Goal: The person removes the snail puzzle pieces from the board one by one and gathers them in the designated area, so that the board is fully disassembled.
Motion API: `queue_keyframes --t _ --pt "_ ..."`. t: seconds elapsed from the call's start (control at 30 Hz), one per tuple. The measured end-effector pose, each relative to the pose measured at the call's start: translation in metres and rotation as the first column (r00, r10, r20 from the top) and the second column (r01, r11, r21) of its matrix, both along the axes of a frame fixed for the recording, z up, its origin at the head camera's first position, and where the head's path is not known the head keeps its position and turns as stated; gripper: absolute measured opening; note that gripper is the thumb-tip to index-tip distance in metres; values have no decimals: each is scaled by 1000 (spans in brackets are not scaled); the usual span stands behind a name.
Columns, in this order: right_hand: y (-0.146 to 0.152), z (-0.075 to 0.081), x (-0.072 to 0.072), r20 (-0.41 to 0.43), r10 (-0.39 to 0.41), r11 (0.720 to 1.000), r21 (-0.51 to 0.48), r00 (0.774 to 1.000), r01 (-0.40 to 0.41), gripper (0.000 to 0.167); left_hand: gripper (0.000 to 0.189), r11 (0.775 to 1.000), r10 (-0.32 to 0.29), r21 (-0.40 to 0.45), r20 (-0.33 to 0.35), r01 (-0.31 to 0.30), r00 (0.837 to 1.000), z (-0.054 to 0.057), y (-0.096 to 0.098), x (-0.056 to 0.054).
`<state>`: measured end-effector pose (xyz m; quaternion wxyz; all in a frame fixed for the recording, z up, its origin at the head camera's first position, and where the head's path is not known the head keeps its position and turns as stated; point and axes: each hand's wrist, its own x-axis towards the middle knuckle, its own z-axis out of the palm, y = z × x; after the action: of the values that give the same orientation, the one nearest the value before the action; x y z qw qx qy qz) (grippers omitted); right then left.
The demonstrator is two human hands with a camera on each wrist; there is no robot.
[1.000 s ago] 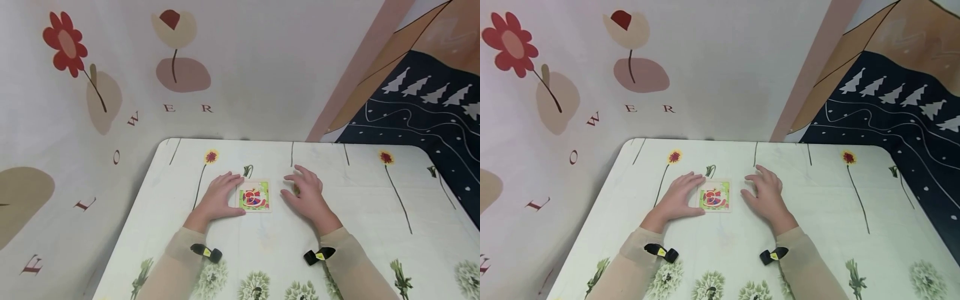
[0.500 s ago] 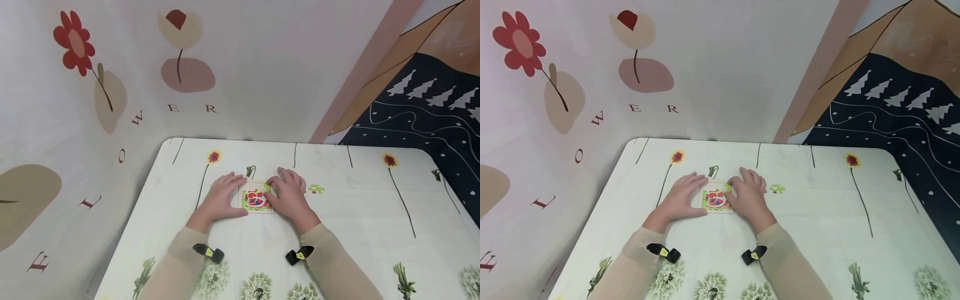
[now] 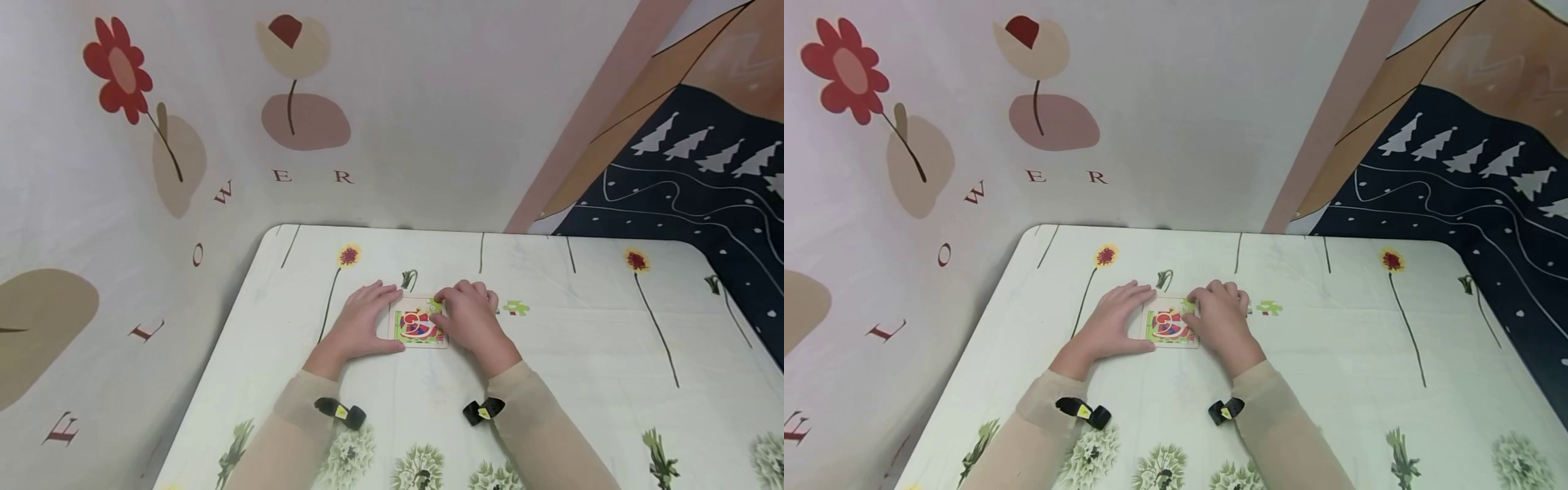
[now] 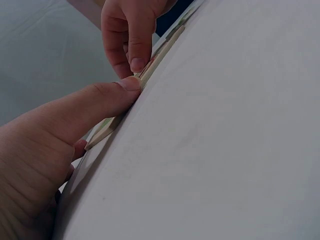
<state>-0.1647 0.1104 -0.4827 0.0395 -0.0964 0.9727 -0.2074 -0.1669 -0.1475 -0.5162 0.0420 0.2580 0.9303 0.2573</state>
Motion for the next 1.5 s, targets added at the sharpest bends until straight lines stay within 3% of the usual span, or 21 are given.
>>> queue_keyframes --t 0.27,0.63,0.97,1.5 --pt "-1 1 -4 41 -13 999 -45 999 14 37 108 1000 -2 14 7 2 1000 -2 -1 0" --pt "-1 -2 -7 -56 22 990 -137 998 -30 38 111 1000 5 16 11 -5 1000 -2 0 -1" --pt "4 1 -4 -149 154 987 -32 977 -160 42 109 1000 2 26 5 -2 1000 1 0 0" --pt "12 -1 -4 -119 179 983 -7 977 -181 35 110 1000 4 14 20 -4 1000 2 0 0"
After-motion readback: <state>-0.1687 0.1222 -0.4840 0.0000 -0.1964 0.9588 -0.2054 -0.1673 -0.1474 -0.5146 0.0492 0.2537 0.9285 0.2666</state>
